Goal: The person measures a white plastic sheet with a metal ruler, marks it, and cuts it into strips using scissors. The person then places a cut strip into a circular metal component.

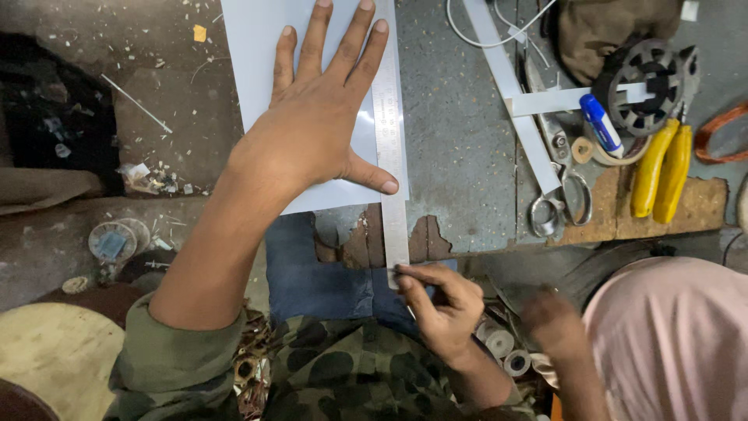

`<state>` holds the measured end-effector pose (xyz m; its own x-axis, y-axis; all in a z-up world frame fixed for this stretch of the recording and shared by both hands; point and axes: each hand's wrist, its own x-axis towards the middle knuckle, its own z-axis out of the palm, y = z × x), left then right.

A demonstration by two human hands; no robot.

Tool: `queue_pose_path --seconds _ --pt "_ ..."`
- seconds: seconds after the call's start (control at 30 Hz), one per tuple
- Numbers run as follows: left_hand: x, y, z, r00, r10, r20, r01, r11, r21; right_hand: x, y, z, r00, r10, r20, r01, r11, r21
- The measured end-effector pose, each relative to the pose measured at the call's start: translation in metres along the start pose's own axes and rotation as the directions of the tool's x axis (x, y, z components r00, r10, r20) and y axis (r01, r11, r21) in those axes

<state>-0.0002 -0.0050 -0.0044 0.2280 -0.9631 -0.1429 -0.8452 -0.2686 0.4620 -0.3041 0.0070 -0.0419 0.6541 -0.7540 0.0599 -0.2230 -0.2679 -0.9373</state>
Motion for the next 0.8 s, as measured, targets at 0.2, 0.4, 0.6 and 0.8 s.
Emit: queue_pose_path --seconds 0.2,0.4,0.6,0.8 --pt "-0.001 0.002 -0.005 1.0 -0.017 0.025 0.017 1.0 0.002 0.042 -0.039 -0.017 0.941 -0.314 -0.126 0.255 0.903 -0.345" --pt "0.0 0.001 -0.007 1.0 -0.006 0.018 0.005 0.999 0.032 0.158 -0.07 -0.015 0.961 -0.241 0.133 0.271 0.914 -0.301" --pt "0.001 0.006 -0.008 1.0 -0.027 0.012 0.026 0.997 0.072 0.258 -0.051 0.017 0.976 -0.125 0.18 0.16 0.967 -0.196" --pt "0.003 0.013 -0.006 0.999 -0.04 0.002 0.04 0.992 0.117 0.271 -0.042 0.024 0.973 -0.141 0.182 0.183 0.953 -0.242"
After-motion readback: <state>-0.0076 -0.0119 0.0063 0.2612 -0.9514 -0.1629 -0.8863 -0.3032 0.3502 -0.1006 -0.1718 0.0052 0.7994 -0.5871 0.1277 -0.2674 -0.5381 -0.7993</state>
